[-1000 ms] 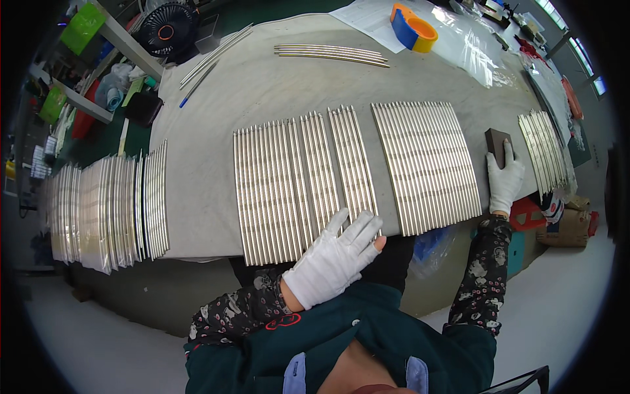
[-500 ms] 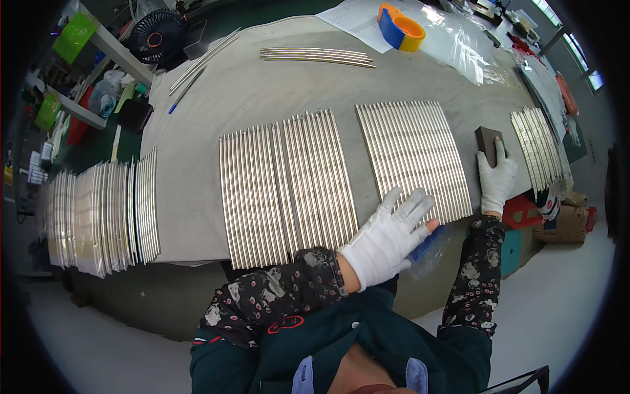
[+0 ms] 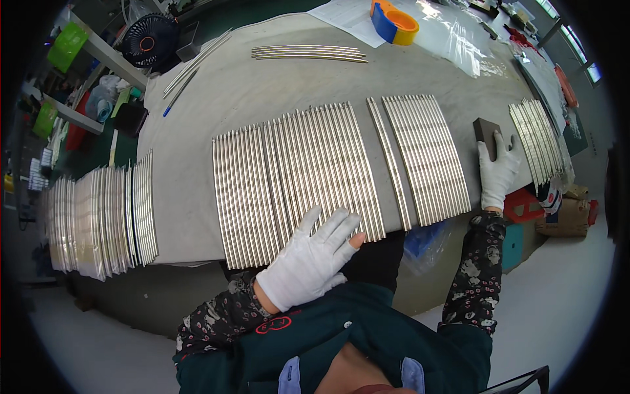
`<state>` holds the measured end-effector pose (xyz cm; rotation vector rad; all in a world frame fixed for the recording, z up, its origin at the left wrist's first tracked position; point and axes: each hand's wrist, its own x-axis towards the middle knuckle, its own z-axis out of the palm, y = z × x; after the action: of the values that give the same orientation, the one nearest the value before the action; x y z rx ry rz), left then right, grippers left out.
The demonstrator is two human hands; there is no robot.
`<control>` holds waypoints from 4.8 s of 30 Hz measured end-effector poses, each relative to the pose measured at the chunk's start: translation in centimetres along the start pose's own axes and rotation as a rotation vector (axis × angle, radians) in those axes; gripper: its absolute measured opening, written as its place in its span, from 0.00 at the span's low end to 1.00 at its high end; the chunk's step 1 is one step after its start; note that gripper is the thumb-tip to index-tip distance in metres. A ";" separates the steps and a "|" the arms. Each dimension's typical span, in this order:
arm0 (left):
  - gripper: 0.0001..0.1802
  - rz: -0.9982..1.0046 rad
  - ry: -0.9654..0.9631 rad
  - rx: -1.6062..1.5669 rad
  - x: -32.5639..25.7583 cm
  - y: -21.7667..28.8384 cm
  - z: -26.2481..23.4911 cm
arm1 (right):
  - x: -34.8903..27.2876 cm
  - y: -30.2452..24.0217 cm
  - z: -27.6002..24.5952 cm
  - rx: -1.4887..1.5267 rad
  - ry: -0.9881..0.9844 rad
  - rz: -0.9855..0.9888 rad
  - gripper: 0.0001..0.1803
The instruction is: Sanding the ends of a batch of metal rods and then bundling them into a plastic bag.
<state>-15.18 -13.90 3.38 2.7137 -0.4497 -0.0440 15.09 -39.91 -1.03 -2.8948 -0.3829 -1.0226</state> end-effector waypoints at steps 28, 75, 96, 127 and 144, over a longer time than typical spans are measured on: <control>0.52 -0.287 0.090 0.124 -5.2 -2.2 0.3 | -5.2 -10.7 -10.0 0.747 -0.487 -0.839 0.48; 0.48 0.021 0.007 0.027 4.6 1.0 1.6 | -6.8 -5.5 -8.7 0.490 -0.435 -0.697 0.40; 0.48 0.054 0.034 0.044 6.1 1.3 2.2 | -6.9 -4.9 -8.3 0.511 -0.416 -0.663 0.39; 0.43 0.023 0.099 -0.032 0.9 1.1 0.8 | -10.0 -9.4 -12.4 0.604 -0.539 -0.783 0.45; 0.47 -0.090 0.059 0.055 0.1 0.5 1.7 | -11.2 -11.1 -13.7 0.593 -0.577 -0.793 0.39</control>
<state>-15.40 -15.02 1.99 2.7793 -0.3156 0.0243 -4.48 -33.27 2.28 -2.3983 -1.6141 0.0095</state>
